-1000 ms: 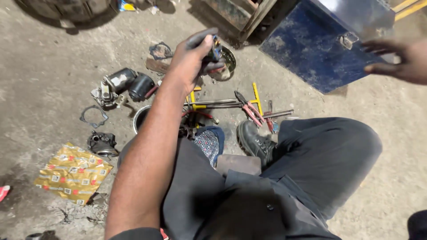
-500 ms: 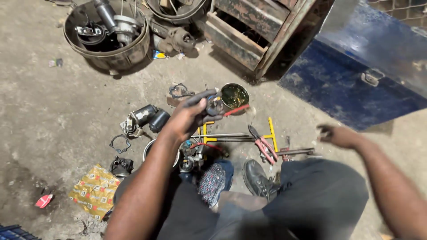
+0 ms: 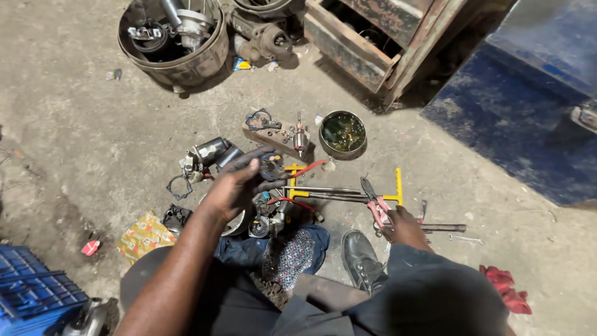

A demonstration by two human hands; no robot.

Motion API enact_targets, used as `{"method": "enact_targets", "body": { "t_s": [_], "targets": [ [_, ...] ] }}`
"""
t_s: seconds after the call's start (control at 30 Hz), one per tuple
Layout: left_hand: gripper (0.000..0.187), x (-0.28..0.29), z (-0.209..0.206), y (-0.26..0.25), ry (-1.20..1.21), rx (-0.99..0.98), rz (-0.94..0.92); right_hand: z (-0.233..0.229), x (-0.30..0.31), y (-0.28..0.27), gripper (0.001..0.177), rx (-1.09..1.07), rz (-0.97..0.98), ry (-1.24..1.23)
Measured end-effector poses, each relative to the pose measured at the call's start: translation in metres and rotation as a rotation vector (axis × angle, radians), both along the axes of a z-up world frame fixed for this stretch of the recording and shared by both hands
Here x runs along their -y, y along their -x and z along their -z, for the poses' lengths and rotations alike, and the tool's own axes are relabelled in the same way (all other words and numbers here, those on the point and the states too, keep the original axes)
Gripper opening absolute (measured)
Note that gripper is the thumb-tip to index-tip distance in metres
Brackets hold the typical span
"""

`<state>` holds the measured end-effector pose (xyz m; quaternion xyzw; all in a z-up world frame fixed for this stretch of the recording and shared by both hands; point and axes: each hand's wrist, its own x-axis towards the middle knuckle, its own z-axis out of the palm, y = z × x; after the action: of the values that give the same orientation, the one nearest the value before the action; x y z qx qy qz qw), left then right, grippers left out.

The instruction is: The person sits on the workshop floor repairing a starter motor. They handle the starter housing and armature, use pliers to work on components, fit parts together by hand, and repeatedly press and seat the brush assembly into the housing.

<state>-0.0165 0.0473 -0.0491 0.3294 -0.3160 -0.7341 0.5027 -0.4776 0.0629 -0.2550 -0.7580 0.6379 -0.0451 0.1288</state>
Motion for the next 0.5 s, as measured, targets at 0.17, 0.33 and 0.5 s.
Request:
{"method": "enact_targets", "body": {
  "t_s": [0.17, 0.33, 0.5],
  "targets": [
    [0.056, -0.02, -0.028, -0.002, -0.002, 0.144, -0.083, 0.048, 0.024, -0.004, 0.074, -0.221, 0.054, -0.128],
    [0.053, -0.036, -0.024, -0.008, -0.007, 0.173, -0.127, 0.066, 0.035, -0.008, 0.075, -0.32, 0.056, -0.173],
    [0.051, -0.047, -0.014, -0.012, -0.049, 0.107, -0.143, 0.057, 0.061, 0.007, 0.048, -0.215, 0.151, -0.431]
  ]
}}
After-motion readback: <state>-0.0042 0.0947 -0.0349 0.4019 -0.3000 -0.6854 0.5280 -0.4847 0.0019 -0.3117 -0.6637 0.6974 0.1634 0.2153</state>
